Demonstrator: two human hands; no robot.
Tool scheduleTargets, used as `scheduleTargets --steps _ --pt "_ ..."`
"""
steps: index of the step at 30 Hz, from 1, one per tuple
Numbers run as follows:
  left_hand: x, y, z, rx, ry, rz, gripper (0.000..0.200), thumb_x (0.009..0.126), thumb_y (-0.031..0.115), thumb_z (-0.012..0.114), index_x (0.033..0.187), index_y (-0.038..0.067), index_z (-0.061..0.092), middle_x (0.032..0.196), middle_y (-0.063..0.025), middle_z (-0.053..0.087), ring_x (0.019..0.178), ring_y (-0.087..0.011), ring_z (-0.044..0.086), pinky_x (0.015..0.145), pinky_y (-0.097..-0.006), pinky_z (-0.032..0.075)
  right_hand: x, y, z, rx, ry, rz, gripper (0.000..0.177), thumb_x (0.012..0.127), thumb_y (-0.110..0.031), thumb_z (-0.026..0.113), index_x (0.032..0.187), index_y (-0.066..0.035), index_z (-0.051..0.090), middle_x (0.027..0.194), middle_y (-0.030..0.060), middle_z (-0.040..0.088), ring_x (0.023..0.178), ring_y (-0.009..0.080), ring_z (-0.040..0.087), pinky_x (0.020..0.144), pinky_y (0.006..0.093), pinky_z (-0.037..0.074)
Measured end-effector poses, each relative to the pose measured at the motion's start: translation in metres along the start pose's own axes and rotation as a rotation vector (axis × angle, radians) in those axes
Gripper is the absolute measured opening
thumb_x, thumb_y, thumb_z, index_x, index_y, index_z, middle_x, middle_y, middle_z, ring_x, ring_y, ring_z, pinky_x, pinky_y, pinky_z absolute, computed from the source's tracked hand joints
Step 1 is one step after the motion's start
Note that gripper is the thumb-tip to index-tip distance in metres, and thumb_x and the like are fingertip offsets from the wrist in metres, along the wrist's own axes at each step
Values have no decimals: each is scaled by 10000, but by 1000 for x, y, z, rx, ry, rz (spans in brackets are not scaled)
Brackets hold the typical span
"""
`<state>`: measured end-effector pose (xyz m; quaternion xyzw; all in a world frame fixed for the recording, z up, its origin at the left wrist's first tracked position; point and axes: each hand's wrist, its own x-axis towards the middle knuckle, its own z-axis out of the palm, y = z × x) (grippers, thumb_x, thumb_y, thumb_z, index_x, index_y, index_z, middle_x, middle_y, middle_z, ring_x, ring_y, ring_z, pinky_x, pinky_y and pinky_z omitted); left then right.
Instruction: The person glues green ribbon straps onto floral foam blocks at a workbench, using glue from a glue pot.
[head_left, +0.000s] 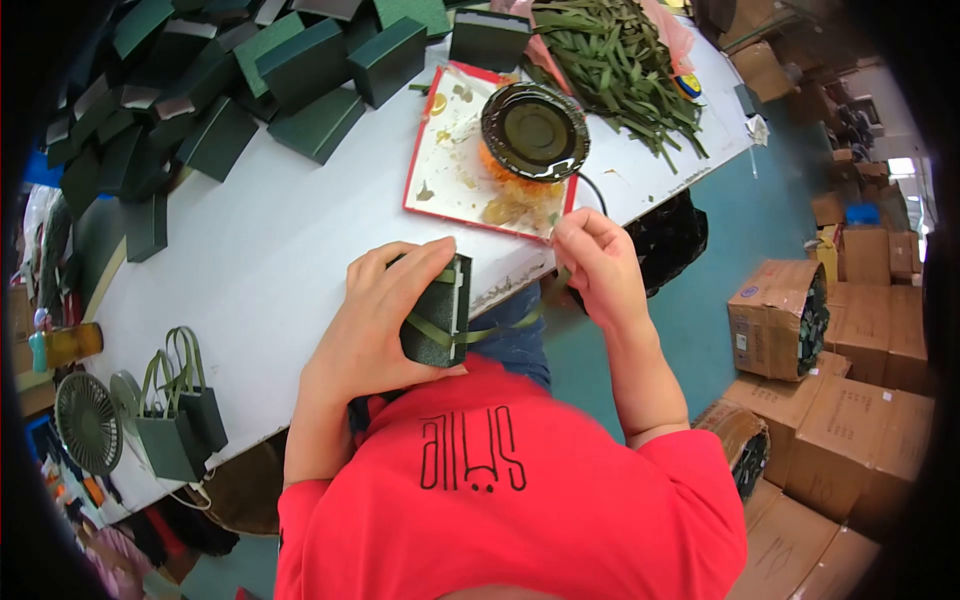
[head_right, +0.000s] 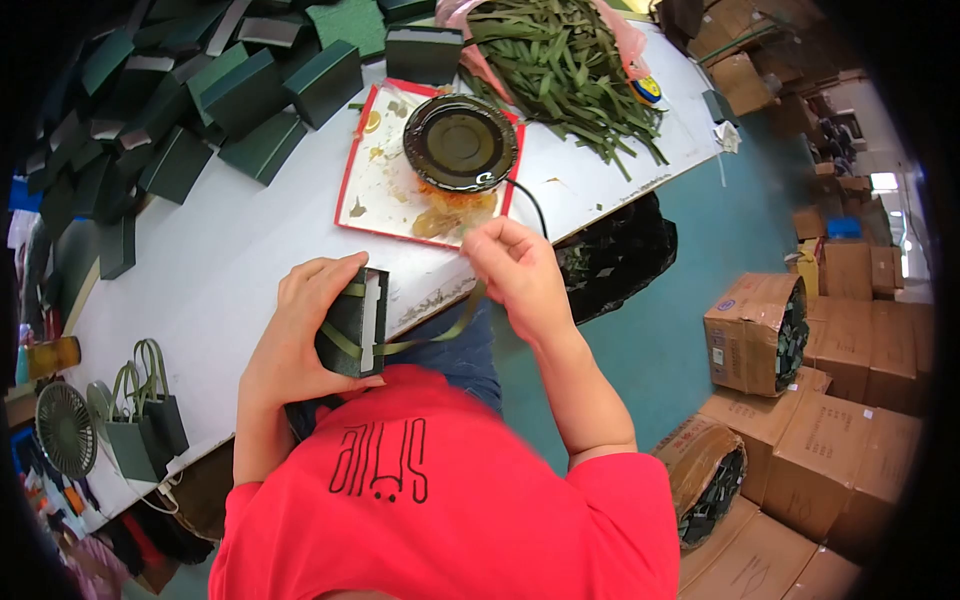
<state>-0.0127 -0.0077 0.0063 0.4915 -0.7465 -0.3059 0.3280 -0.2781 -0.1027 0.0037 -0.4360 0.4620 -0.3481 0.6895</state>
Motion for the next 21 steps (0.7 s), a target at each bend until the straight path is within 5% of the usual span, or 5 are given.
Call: scheduleTargets --steps 6,21 --pt "-6 -4 -5 -128 -26 12 1100 548 302 954 1499 104 438 1445 -86 542 1320 -362 449 1104 -466 341 -20 -5 37 -148 -353 225 161 978 -187 677 927 -35 653 752 -53 608 646 6 517 540 204 390" --pt "-7 0 -9 -36 -77 40 1084 517 272 964 1462 76 470 1457 -84 550 1287 -346 471 1092 -446 359 -6 6 45 -274 -402 313 237 971 -219 685 859 -14 645 761 0 674 665 20 574 532 217 438"
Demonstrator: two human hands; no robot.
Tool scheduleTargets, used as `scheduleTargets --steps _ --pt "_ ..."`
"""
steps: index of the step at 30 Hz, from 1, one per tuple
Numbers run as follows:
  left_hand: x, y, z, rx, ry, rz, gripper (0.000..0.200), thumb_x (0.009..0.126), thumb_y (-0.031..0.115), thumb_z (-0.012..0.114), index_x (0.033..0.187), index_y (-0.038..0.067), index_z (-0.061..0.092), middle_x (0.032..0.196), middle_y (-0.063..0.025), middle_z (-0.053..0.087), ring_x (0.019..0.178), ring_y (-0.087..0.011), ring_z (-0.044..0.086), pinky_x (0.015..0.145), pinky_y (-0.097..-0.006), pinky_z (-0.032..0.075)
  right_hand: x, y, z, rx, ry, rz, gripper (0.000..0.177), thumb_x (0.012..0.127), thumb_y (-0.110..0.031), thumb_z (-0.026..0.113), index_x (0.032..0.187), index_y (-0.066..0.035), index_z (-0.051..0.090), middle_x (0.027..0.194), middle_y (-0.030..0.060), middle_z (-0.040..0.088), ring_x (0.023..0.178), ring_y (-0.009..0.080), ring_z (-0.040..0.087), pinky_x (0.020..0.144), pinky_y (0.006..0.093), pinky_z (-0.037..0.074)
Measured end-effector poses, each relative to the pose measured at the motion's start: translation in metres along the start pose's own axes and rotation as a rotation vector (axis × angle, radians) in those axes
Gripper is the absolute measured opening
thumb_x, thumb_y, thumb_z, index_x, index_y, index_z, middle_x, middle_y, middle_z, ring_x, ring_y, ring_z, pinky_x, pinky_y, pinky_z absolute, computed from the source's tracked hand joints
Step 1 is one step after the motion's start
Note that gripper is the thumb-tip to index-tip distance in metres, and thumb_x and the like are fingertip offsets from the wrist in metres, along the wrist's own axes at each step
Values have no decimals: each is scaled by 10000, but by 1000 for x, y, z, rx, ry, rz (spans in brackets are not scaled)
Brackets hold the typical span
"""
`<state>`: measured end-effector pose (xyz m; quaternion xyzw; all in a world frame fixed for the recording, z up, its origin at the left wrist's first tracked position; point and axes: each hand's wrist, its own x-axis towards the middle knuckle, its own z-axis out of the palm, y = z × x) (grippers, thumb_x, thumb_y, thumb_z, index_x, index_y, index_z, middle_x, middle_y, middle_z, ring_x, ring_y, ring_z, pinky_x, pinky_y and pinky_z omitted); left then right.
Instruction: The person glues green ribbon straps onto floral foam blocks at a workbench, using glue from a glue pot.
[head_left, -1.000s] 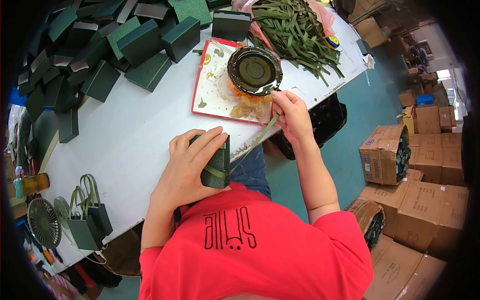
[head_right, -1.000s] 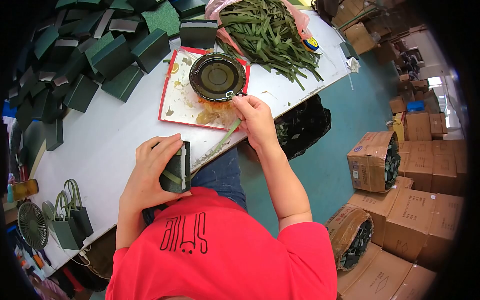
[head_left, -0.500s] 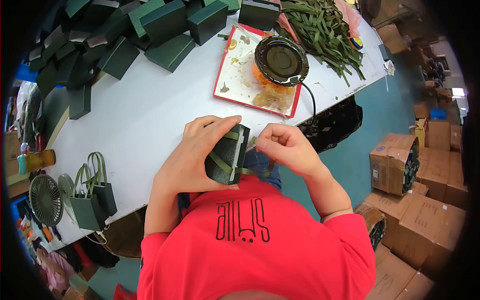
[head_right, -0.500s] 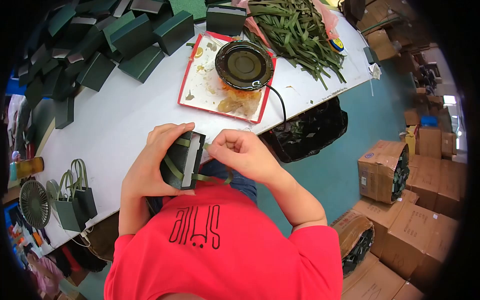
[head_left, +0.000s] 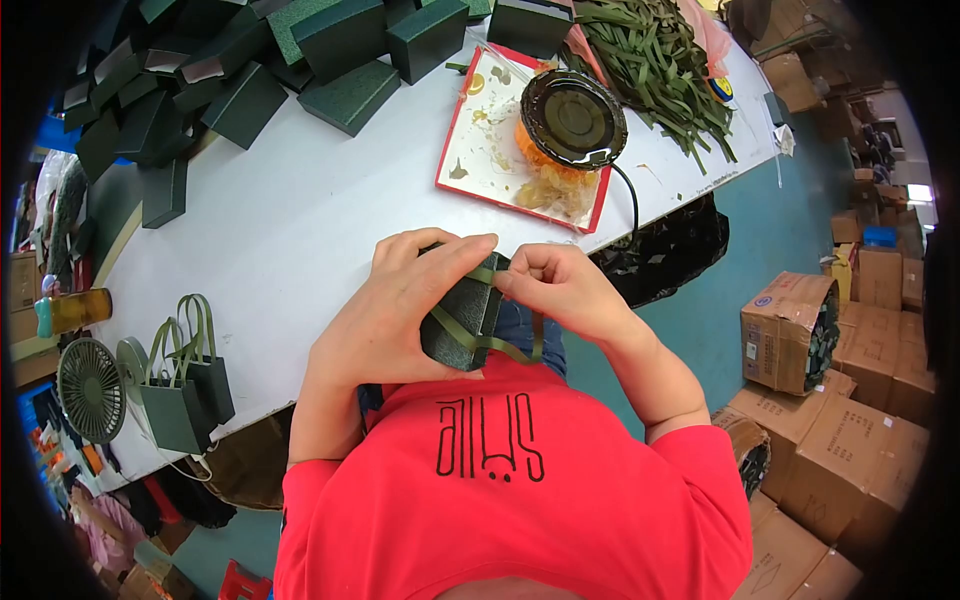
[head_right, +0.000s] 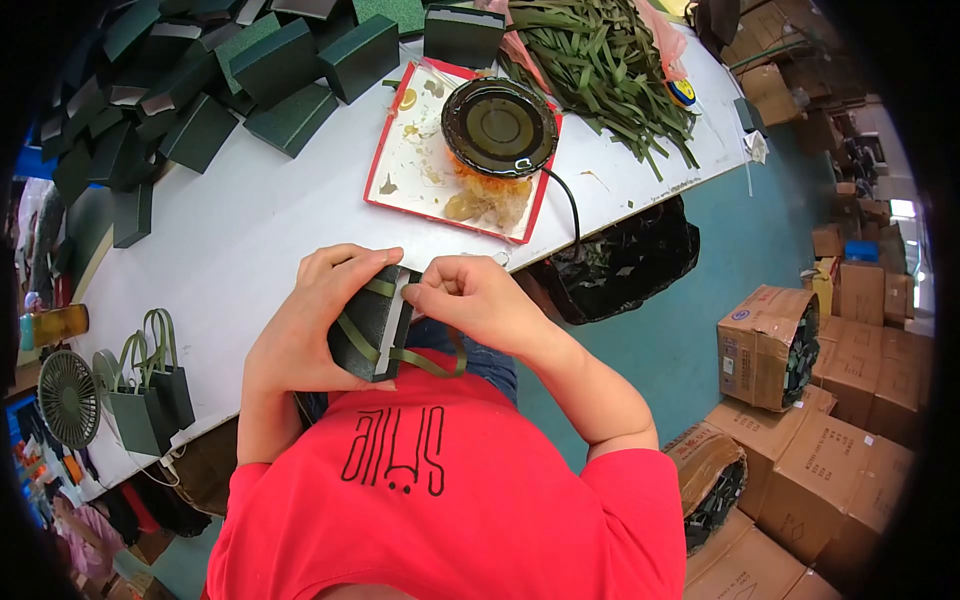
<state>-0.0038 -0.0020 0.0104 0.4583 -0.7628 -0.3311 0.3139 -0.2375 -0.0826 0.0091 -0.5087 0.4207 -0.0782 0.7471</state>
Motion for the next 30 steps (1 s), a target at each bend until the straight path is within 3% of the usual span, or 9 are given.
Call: scheduleTargets --steps 3,9,12,14,18,21,27,28,30 --pt "1 2 1 41 -13 34 1034 534 267 949 1445 90 494 1439 -92 563 1277 -350 482 1071 -455 363 7 7 -5 -125 -35 -29 252 954 -206 687 794 -17 635 725 -8 653 635 29 571 531 230 433" --pt "3 0 5 150 -10 100 1002 536 249 936 1429 90 511 1422 -92 577 1273 -352 494 1059 -462 358 17 25 -4 -59 -40 -77 268 964 -203 669 771 -19 642 696 -3 642 650 48 579 582 227 443" --pt "2 -1 5 122 -1 37 1019 531 255 946 1433 84 505 1433 -89 569 1287 -344 483 1075 -456 349 14 15 -6 -105 -65 -80 236 997 -217 637 883 -18 692 772 7 677 684 44 588 590 213 439" --pt "-1 -4 0 48 5 -69 1044 520 263 958 1438 78 498 1440 -84 564 1296 -339 475 1086 -453 341 7 5 -6 2 34 -97 222 1015 -224 618 994 -21 707 849 11 701 660 29 554 567 201 408" --pt "-5 -8 -1 43 61 -58 1102 493 278 977 1455 74 479 1449 -74 558 1300 -333 469 1101 -446 331 3 24 -26 216 233 -261 269 1036 -230 593 1178 -27 696 967 20 725 616 -2 469 531 183 338" --pt "-4 -9 -2 48 64 -41 1123 485 281 981 1462 69 470 1454 -71 554 1297 -333 472 1104 -445 330 4 35 -34 304 350 -322 244 1017 -209 625 1149 -22 708 969 24 730 594 -12 409 514 182 294" --pt "-4 -6 -3 26 66 -26 1059 560 304 943 1477 90 458 1455 -100 535 1304 -359 469 1097 -476 327 2 32 -12 166 448 -336 173 957 -121 700 1075 4 717 934 45 733 771 68 636 670 208 473" --pt "-5 -10 -1 34 89 -9 1053 568 317 937 1478 90 458 1457 -98 533 1305 -359 468 1098 -480 325 0 31 -10 113 516 -330 166 949 -100 702 1077 6 711 917 55 731 889 116 687 775 242 515" --pt "-13 -19 -1 89 177 5 1021 591 352 916 1474 100 470 1457 -93 525 1291 -363 473 1096 -495 319 3 38 -12 88 626 -380 120 957 -93 687 1042 -11 709 906 48 718 722 59 581 625 215 444"
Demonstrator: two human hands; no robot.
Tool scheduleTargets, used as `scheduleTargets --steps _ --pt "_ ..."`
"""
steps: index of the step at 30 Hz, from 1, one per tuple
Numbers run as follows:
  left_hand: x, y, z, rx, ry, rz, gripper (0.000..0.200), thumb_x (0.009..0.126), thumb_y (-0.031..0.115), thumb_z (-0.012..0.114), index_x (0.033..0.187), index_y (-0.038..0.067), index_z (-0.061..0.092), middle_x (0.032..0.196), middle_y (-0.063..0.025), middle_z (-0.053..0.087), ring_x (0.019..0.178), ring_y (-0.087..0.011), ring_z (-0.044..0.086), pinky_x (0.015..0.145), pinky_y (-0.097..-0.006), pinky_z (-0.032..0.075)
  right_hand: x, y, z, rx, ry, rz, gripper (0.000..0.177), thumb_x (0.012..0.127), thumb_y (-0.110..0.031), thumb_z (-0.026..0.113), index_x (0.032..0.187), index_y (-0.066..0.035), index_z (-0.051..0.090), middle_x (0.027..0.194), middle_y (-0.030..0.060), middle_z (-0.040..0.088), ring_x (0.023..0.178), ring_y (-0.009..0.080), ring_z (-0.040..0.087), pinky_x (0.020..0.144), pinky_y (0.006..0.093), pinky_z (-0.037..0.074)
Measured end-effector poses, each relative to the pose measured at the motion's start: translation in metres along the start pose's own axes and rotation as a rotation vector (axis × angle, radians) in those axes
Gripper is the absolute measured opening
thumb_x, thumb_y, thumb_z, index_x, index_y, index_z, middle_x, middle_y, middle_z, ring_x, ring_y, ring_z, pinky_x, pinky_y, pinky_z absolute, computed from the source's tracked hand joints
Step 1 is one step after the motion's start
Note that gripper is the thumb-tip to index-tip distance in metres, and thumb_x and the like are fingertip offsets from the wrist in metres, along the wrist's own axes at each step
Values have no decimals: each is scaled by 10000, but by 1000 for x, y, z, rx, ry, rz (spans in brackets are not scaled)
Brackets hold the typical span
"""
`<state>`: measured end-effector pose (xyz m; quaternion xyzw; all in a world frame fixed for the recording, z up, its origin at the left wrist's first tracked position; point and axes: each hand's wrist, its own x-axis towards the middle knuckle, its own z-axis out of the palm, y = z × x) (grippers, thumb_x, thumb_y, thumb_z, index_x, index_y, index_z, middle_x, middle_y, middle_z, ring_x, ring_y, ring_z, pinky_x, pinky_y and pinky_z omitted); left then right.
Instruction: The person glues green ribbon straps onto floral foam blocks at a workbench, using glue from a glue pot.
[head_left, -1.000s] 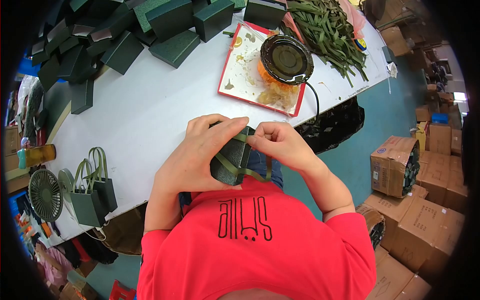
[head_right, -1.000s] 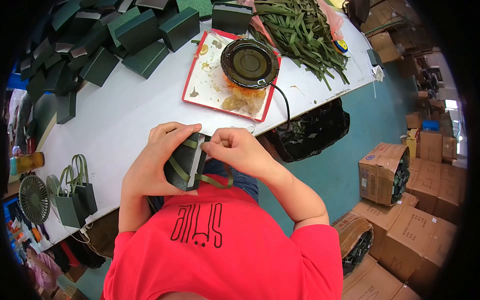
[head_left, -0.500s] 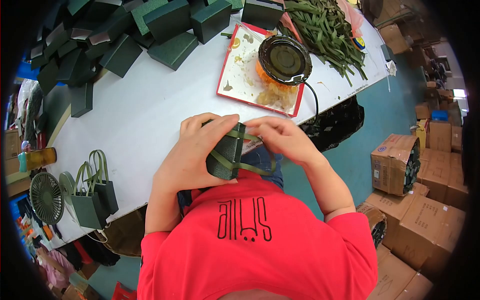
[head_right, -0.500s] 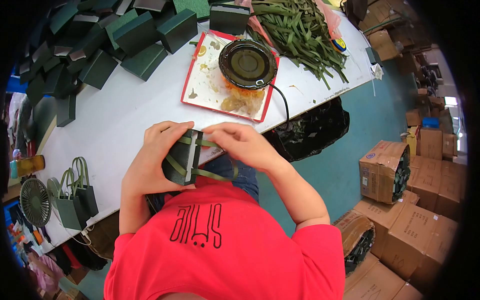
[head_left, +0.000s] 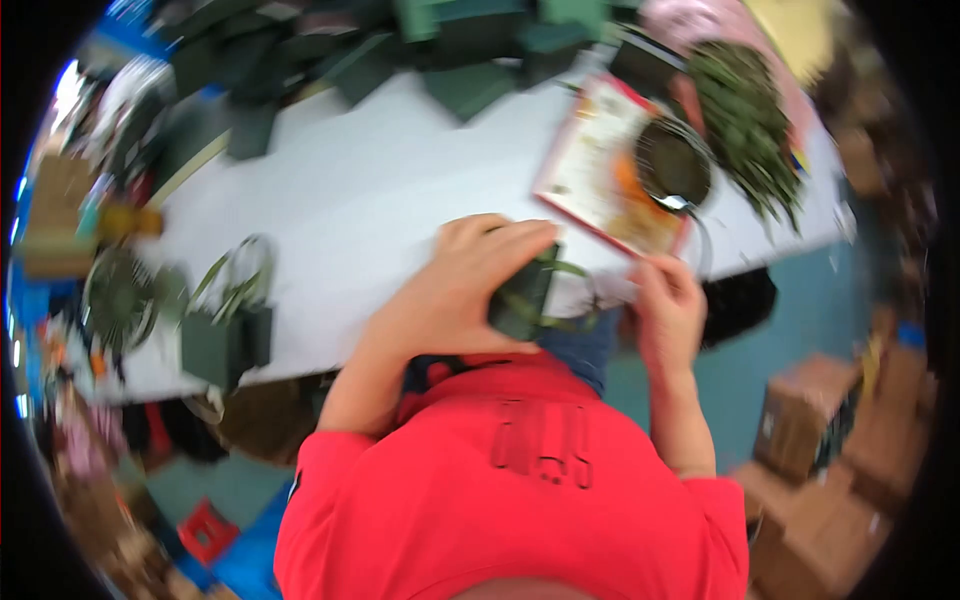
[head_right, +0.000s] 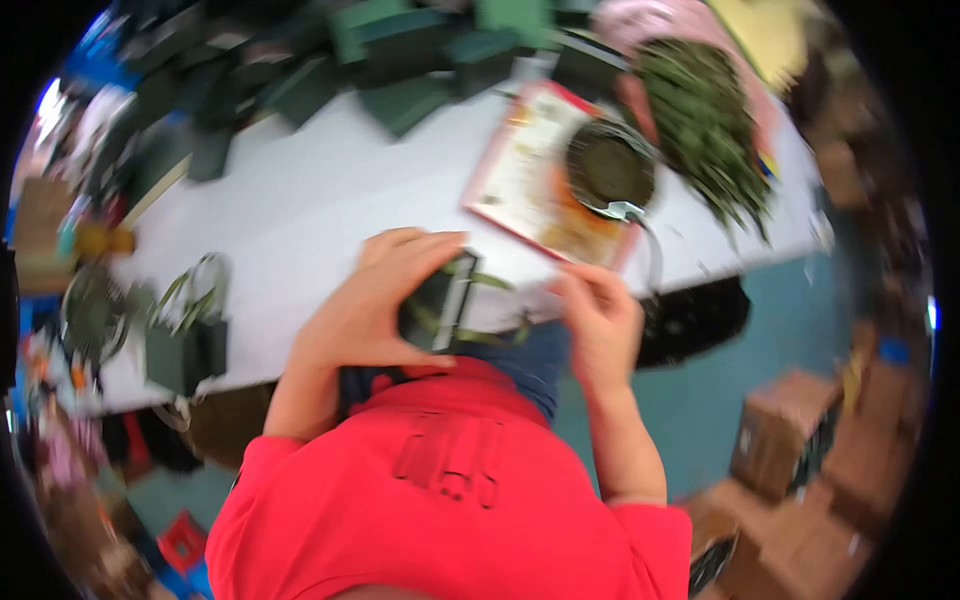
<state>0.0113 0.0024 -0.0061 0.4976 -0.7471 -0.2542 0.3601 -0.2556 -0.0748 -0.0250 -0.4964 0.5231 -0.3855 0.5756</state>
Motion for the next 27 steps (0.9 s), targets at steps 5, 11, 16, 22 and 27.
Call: scheduleTargets --steps 5,11,16,22,27 --pt "-30 -13 -27 357 235 -316 874 615 340 914 1401 174 570 1446 -109 514 1258 -370 478 1119 -473 316 7 10 -2 403 -82 -97 56 1053 -100 548 1073 -57 579 812 34 582 517 31 325 486 203 264" --pt "-67 -33 -56 555 503 -566 808 643 395 895 1373 204 605 1455 -103 495 1271 -381 468 1136 -559 283 6 13 11 295 -197 -41 89 1061 -109 527 1010 -41 553 808 43 570 504 29 318 465 204 245" --pt "-93 -51 -82 850 435 -994 833 695 475 847 1427 213 549 1499 -124 472 1358 -374 444 1108 -765 170 2 15 20 247 -232 12 84 1048 -80 534 986 -28 552 830 49 570 503 25 320 460 195 229" --pt "-147 -33 -104 755 395 -1399 859 725 536 803 1465 204 520 1560 -143 411 1386 -411 426 1090 -779 205 2 17 23 207 -261 44 90 1046 -87 545 981 -27 559 823 47 571 508 28 325 466 197 233" --pt "-218 14 -106 660 373 -1512 873 706 526 815 1443 156 528 1529 -155 442 1355 -392 473 1097 -623 374 4 16 28 215 -274 72 88 1041 -95 561 983 -29 561 815 47 571 513 30 331 472 198 242"
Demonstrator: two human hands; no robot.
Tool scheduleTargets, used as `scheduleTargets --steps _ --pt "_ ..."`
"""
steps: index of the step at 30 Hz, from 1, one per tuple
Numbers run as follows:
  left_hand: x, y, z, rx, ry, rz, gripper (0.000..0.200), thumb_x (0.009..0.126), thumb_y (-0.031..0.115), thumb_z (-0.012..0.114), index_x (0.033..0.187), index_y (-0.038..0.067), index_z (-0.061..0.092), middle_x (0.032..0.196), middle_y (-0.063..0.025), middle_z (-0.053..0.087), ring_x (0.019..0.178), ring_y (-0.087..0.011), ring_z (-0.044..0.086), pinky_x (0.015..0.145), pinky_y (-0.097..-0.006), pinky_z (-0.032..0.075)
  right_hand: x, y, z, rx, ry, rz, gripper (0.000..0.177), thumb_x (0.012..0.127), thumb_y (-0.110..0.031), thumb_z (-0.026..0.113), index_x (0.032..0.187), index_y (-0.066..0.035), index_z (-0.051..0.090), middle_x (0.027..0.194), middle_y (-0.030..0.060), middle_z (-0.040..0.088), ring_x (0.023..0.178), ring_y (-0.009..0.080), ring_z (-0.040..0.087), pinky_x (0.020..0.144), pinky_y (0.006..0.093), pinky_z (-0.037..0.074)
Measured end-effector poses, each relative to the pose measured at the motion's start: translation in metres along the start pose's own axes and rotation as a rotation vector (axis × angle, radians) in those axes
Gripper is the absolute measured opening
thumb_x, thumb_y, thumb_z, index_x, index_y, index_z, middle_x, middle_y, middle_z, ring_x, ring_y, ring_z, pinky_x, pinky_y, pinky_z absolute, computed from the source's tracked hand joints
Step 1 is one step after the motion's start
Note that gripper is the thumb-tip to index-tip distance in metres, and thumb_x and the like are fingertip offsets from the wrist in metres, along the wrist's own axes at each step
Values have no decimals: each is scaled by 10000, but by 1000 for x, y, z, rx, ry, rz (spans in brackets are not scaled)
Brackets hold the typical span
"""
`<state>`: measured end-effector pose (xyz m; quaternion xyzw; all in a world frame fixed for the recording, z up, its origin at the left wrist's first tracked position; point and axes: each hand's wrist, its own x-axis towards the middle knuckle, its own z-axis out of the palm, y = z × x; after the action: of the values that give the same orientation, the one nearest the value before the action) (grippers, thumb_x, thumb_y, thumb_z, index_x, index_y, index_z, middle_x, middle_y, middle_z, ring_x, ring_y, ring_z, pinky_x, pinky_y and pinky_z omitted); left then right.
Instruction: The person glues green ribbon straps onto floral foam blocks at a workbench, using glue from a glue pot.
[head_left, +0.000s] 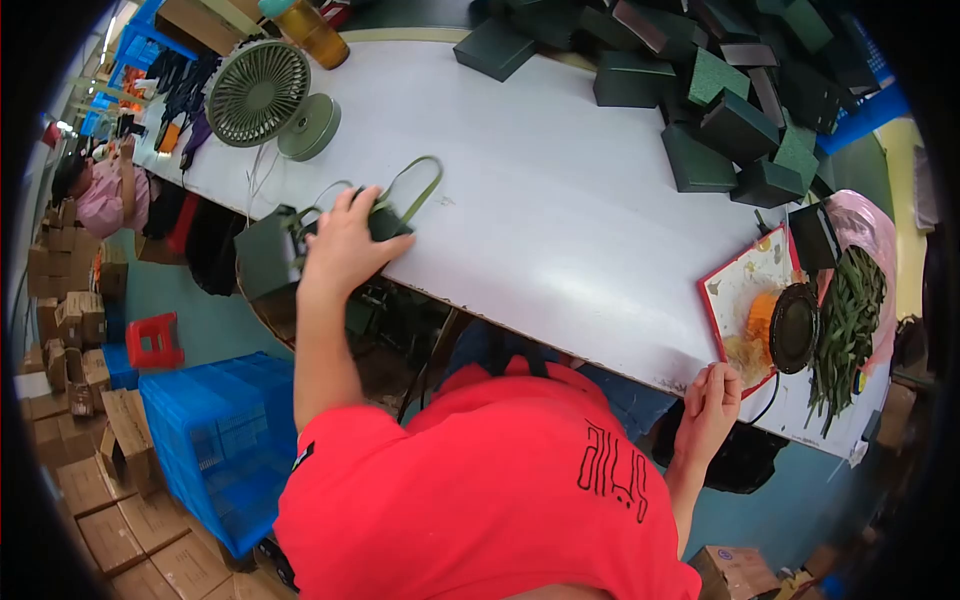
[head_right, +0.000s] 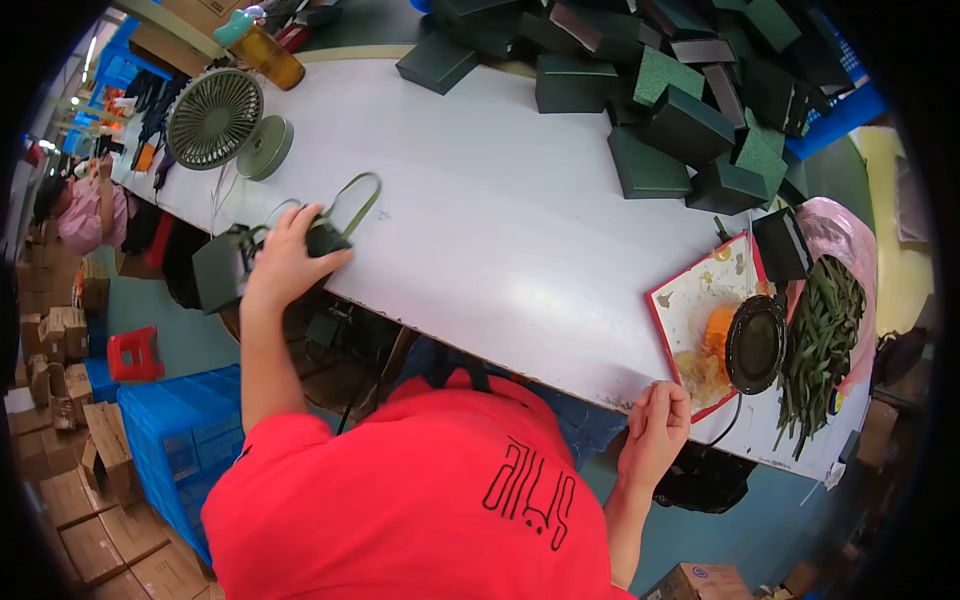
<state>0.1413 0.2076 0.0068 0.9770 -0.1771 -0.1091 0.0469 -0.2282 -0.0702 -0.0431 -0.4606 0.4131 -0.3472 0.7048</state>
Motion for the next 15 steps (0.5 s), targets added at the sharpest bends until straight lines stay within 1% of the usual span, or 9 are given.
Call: scheduleTargets --steps 1,2,3,5,7,9,11,13,15 --pt "-3 -26 -1 -10 -26 13 895 689 537 821 1443 155 527 1528 -138 447 1343 -390 487 1081 -602 412 0 0 0 -1 -13 3 88 1041 -94 561 981 -29 562 814 46 572 513 29 333 471 197 244" --pt "-10 -44 -6 39 -28 15 864 681 514 839 1411 150 557 1468 -128 511 1312 -343 525 1064 -485 467 1 1 0 -2 -26 4 87 1041 -92 561 980 -29 563 813 45 572 513 29 336 471 196 246" --pt "-19 -58 -12 78 -21 18 827 677 476 855 1382 137 583 1412 -136 560 1278 -342 550 1043 -462 487 2 1 0 -3 -38 5 87 1040 -91 561 978 -29 564 812 45 573 513 28 338 471 195 248" --pt "-26 -79 -27 234 -99 -105 822 673 452 866 1372 119 588 1399 -144 570 1246 -355 569 1025 -470 495 3 3 2 -17 -65 17 91 1038 -93 565 971 -32 569 805 41 574 514 30 348 470 195 256" --pt "-23 -74 -43 325 -120 -211 824 677 453 863 1369 100 587 1389 -147 578 1225 -361 580 1014 -479 498 2 3 4 -56 -33 30 92 1030 -99 580 961 -39 584 781 33 582 518 33 369 472 196 279" --pt "-7 -69 -37 250 32 -146 735 747 422 830 1354 82 594 1325 -160 618 1209 -373 582 1000 -477 497 -2 0 10 -56 -44 32 64 1018 -97 601 991 -39 605 774 34 604 525 37 385 479 198 294" --pt "21 -49 -22 182 187 134 651 792 365 804 1340 79 600 1318 -168 621 1197 -375 584 1010 -467 486 -8 -5 11 -38 -94 7 85 996 -72 622 1066 -23 621 823 57 659 533 39 408 487 193 308" --pt "41 17 -25 49 161 388 598 826 301 785 1343 65 597 1375 -179 593 1289 -361 537 1079 -441 444 -16 -14 16 -82 -86 -26 58 977 -51 634 1026 -21 640 829 64 673 543 36 434 494 189 320" --pt "60 84 -17 -94 228 696 597 814 296 796 1332 75 600 1409 -178 565 1322 -367 503 1118 -447 402 -26 -21 6 -164 -167 -142 83 992 -83 610 989 -15 657 840 92 693 545 56 469 495 200 339"
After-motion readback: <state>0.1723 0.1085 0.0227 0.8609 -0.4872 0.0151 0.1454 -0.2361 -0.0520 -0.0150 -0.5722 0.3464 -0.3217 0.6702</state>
